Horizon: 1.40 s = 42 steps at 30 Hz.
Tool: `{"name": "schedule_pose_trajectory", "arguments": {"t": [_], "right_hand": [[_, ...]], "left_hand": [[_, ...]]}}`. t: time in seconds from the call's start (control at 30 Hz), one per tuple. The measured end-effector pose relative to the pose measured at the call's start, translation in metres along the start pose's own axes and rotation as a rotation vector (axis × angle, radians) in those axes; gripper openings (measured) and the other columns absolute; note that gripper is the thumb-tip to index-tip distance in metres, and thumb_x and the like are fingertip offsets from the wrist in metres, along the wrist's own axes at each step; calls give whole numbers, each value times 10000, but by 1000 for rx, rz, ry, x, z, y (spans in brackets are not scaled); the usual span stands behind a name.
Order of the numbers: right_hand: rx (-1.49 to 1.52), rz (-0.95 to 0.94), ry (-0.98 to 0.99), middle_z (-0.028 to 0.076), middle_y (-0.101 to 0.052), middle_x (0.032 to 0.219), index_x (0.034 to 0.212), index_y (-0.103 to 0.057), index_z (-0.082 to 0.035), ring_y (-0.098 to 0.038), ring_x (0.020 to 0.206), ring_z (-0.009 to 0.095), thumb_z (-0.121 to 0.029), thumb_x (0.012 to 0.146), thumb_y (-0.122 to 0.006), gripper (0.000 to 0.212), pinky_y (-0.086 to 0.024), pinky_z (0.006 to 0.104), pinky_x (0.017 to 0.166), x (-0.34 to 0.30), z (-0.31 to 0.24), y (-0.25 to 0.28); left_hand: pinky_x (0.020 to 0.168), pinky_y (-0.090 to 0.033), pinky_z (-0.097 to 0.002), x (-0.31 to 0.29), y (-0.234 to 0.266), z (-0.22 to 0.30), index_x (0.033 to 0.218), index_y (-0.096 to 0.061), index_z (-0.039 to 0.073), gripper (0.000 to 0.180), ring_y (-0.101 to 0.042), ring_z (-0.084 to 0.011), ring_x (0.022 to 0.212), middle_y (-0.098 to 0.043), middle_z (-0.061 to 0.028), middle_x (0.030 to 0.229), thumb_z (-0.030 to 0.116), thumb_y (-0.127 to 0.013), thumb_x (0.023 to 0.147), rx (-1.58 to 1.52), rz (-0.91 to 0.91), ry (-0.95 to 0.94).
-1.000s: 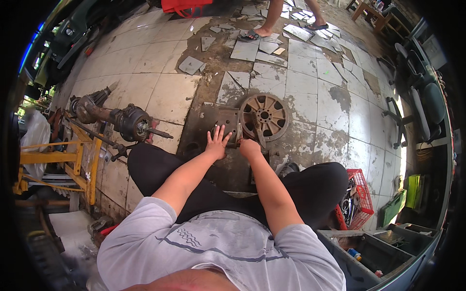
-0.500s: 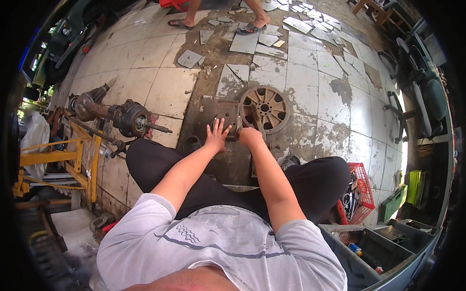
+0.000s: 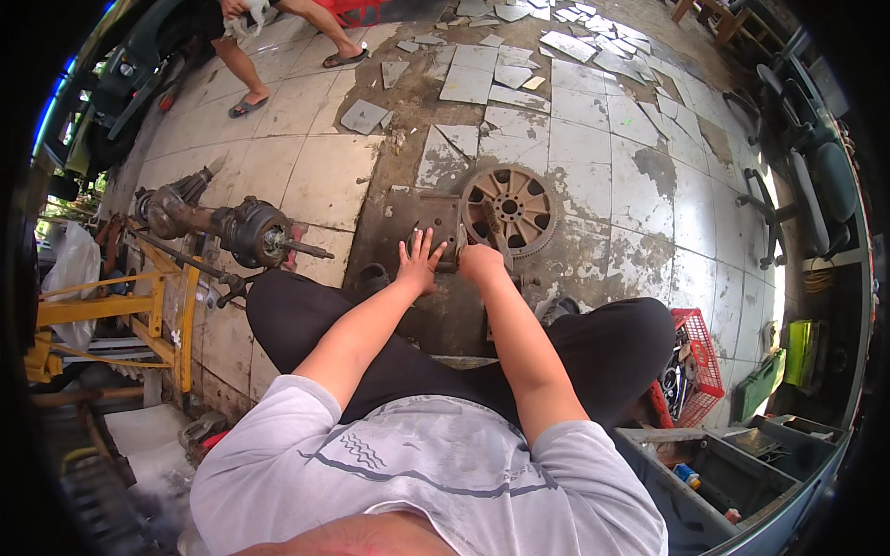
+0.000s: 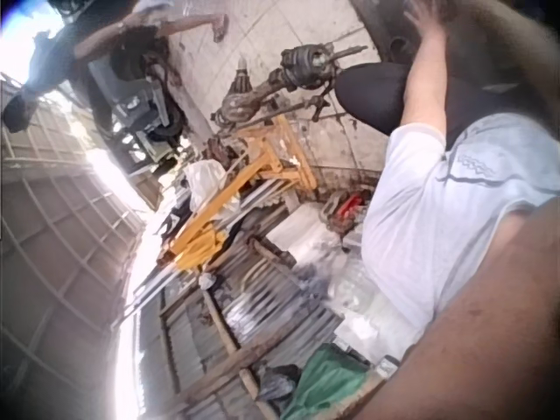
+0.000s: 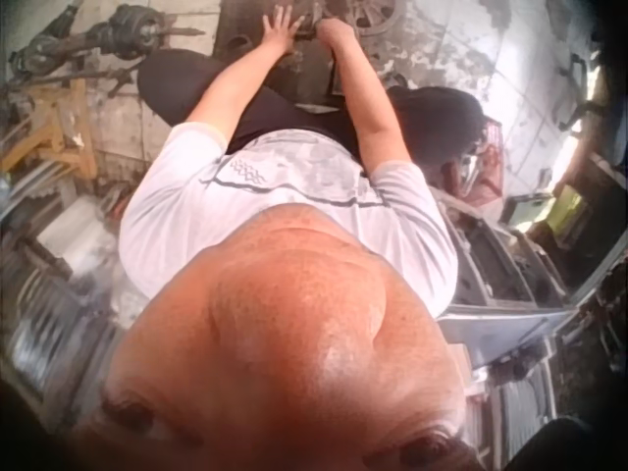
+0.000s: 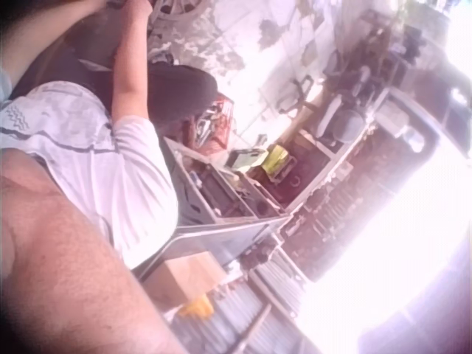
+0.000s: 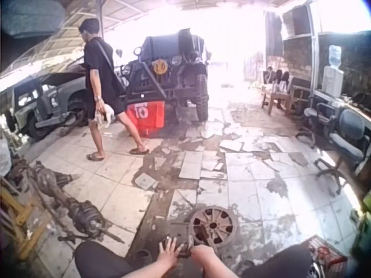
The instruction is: The person sits on the floor and uses a small metal tool to scrape and clean the surface of a metal part. They repeatedly rub the tool against the part to remove debris or residue.
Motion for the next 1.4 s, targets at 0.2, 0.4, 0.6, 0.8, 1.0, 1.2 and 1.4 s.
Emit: {"name": "schedule_pose_trajectory", "arguments": {"t": [0.2, 0.4, 0.6, 0.8, 1.0, 1.2, 1.4], "right_hand": [[-43, -2, 9, 140, -737, 1280, 1233, -744, -68, -723, 1136, 340, -204, 1023, -538, 323, -599, 464, 915, -7, 0, -16], [-58, -22, 36, 149, -757, 1219, 1242, -744, -81, -728, 1122, 352, -170, 976, -569, 331, -597, 474, 910, 3, 3, -6], [-59, -12, 77, 159, -754, 1210, 1236, -744, -75, -719, 1131, 362, -170, 986, -529, 343, -590, 481, 926, 9, 9, -12], [46, 87, 74, 183, -743, 1205, 1166, -768, -72, -704, 1123, 376, -124, 925, -581, 310, -579, 489, 936, 1, 7, -16], [51, 15, 41, 184, -727, 1250, 1233, -769, -114, -698, 1129, 383, -125, 927, -557, 372, -561, 496, 978, 26, 21, -17], [85, 31, 8, 198, -709, 1300, 1252, -741, -57, -683, 1191, 377, -162, 966, -578, 345, -564, 488, 986, 51, 51, -33], [46, 11, 65, 211, -714, 1260, 1200, -753, -46, -704, 1129, 377, -149, 937, -593, 324, -587, 490, 933, 32, 23, -36]], "left_hand": [[1231, -47, -716, 2, -2, 1, 1712, -5, 285, 1189, 165, -404, 1613, 214, -160, 1748, 498, -783, 838, -12, 10, -9], [1231, -74, -716, 7, -5, 0, 1711, -25, 287, 1224, 139, -406, 1616, 197, -167, 1751, 474, -828, 807, -1, 80, -5], [1234, -70, -712, 4, 2, 3, 1712, -24, 287, 1217, 142, -406, 1616, 199, -165, 1751, 472, -821, 811, 1, 62, -15], [1238, -65, -703, 2, -2, 0, 1712, -12, 291, 1209, 142, -404, 1616, 195, -153, 1754, 467, -811, 822, -7, 30, 0], [1233, -31, -711, 1, 5, 4, 1712, -25, 313, 1121, 169, -394, 1615, 211, -148, 1753, 415, -765, 876, -32, 14, -11], [1230, -61, -719, 9, 15, 11, 1711, -26, 295, 1202, 129, -401, 1619, 173, -161, 1757, 456, -809, 815, 15, 103, -46], [1230, -74, -717, 4, 2, 1, 1711, -25, 296, 1216, 132, -403, 1618, 177, -162, 1756, 472, -820, 808, -8, 82, -2]]}}
Point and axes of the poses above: each hand's wrist, its own x-axis towards the middle knuckle, its own y-axis out of the back of the hand, z = x × y, the point moved 6 cm from there along x, towards the middle knuckle
